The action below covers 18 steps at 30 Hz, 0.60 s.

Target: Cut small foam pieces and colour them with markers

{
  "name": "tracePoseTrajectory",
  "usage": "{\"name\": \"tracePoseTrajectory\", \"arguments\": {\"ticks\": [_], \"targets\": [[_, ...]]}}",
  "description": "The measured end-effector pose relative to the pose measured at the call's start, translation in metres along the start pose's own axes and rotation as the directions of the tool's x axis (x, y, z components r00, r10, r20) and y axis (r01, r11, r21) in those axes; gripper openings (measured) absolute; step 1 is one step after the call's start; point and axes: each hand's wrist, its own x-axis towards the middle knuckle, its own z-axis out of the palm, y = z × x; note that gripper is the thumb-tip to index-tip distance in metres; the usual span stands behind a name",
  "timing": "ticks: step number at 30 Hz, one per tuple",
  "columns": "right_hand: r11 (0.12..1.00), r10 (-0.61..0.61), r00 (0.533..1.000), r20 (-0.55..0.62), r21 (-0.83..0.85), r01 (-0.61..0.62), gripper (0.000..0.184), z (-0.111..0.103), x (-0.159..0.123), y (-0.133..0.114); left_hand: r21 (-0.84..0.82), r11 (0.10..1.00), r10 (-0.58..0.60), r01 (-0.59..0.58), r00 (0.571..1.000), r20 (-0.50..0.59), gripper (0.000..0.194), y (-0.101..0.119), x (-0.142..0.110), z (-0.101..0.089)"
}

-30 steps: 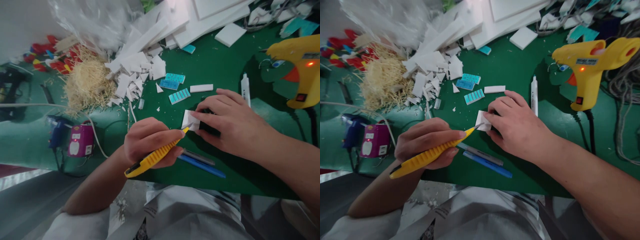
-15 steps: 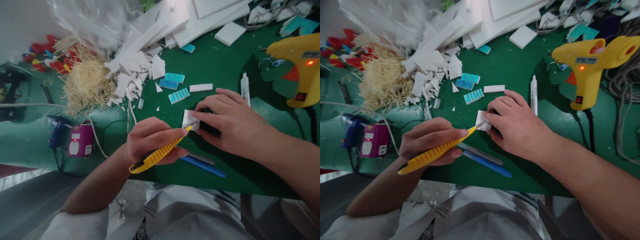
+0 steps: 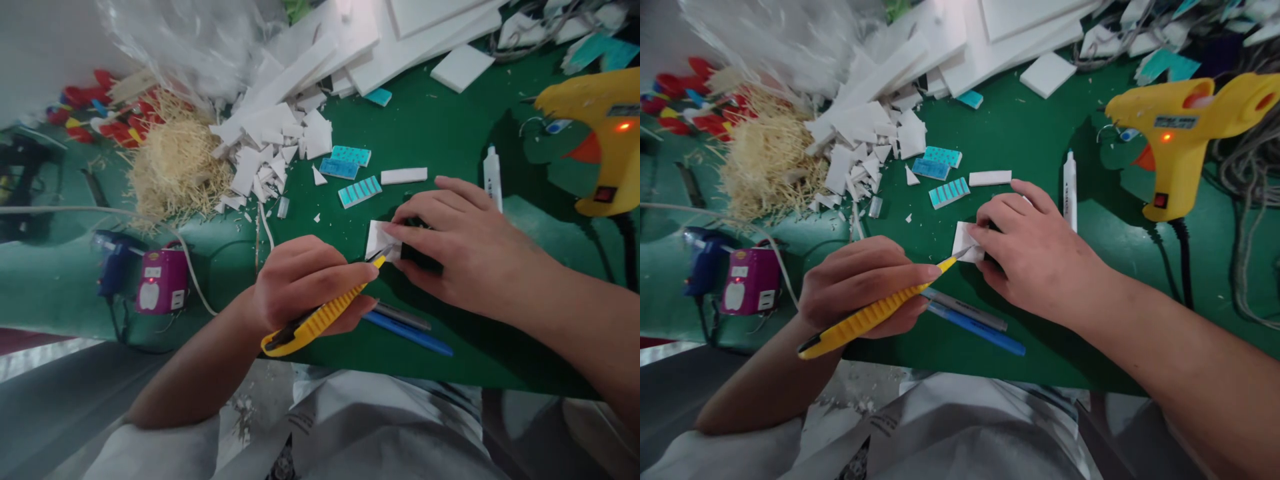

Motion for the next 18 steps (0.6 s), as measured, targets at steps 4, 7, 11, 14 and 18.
{"name": "tracePoseTrajectory", "arguments": {"ticks": [4, 7, 11, 14, 18], "targets": [[1.0, 0.016, 0.999, 0.028, 0.006, -0.016, 0.024, -0.001, -0.001, 0.0003, 0.017, 1.0, -0.01, 0.01, 1.0, 0.006, 0.015, 0.0034, -0.0006, -0.0021], [1.0, 0.029, 0.999, 0.035, 0.007, -0.029, 0.026, -0.0018, -0.0015, -0.0002, 0.026, 0.999, -0.026, 0.025, 0.999, 0.026, 0.013, 0.0049, -0.0016, -0.0046], [1.0, 0.023, 0.999, 0.038, -0.019, -0.023, 0.025, -0.0022, -0.0009, -0.0011, 0.061, 0.998, -0.019, 0.017, 0.999, 0.033, 0.012, 0.0048, -0.0026, -0.0063], [1.0, 0.012, 0.999, 0.034, -0.02, -0.011, 0.026, -0.0027, 0.0001, -0.001, 0.07, 0.998, -0.005, 0.003, 1.0, 0.021, 0.013, 0.004, -0.0028, -0.0063], [1.0, 0.021, 0.998, 0.051, -0.021, -0.02, 0.028, -0.0041, 0.0011, -0.0019, 0.063, 0.998, 0.001, -0.003, 1.0, 0.03, 0.012, 0.0028, -0.0029, -0.0072]]}}
